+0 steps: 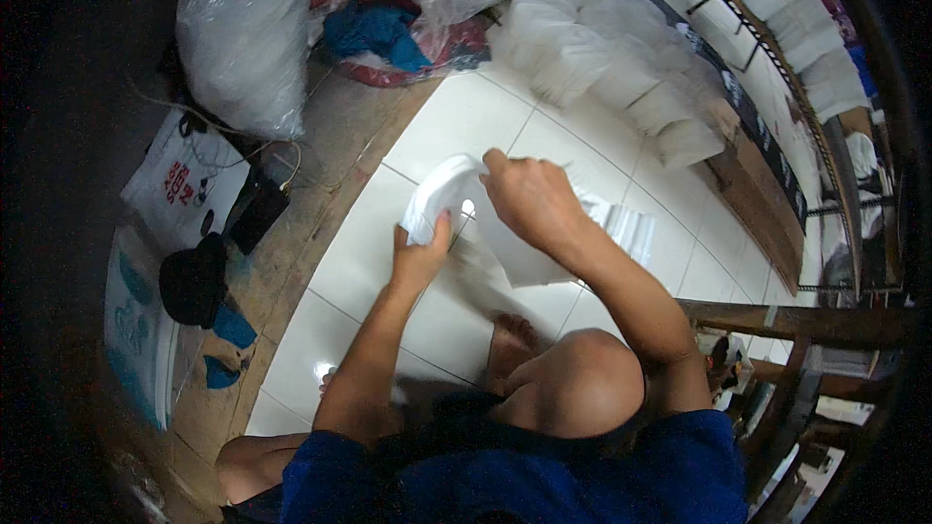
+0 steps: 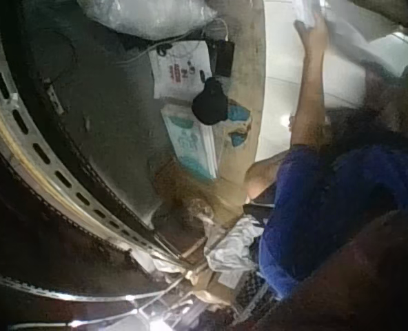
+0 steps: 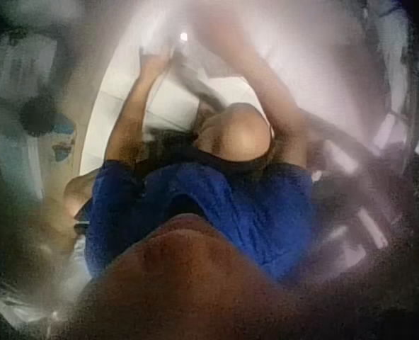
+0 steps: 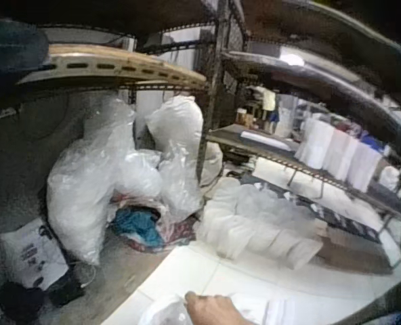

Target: The person repeatedly picks up stacks of white plastic bags from a shelf, sits on the floor, and folds them into smaller bundles. The folded bundles are placed on the floor and later returned to the shelf.

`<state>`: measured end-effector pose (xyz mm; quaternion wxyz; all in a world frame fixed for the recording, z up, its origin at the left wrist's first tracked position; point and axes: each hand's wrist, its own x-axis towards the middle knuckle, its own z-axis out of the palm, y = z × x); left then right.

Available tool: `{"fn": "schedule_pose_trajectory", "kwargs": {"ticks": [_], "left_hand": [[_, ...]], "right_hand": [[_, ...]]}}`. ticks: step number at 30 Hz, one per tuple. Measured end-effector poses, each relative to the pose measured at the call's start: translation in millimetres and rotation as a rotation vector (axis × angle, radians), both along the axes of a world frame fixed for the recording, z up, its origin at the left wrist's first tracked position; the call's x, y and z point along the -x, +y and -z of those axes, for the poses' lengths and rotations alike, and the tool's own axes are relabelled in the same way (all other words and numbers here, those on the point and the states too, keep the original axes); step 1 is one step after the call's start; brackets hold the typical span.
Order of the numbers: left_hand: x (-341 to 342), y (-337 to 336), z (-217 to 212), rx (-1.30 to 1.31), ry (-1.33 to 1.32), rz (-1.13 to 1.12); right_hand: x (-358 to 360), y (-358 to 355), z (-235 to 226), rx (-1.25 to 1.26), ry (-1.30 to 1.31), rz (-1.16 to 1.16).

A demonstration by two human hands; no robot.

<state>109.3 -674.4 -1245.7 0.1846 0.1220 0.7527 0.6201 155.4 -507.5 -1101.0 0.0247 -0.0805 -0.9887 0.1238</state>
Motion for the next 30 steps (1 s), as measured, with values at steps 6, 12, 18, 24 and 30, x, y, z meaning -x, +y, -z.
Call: {"fn": "schedule_pose_trajectory", "kwargs": {"ticks": [6, 12, 18, 24, 30], "left_hand": [[-13, -28, 58, 0.083, -0.061, 0.101], [-18, -10, 62, -0.087, 0.194, -0.111], [-16, 4, 59, 0.010, 0.189, 0.025], [-4, -17, 81, -0.033, 0.125, -0.028], [8, -34, 49, -0.204, 0.128, 0.157]], "right_hand": [[-20, -20, 102, 0.056, -0.211, -0.079], [-53, -11, 96, -0.008, -0.076, -0.045], [-61, -3, 108, -0.025, -0.183, 0.091], [-45, -8, 111, -0.019, -0.096, 0.032], [-36, -15, 77, -0.071, -0.050, -0.033]]}}
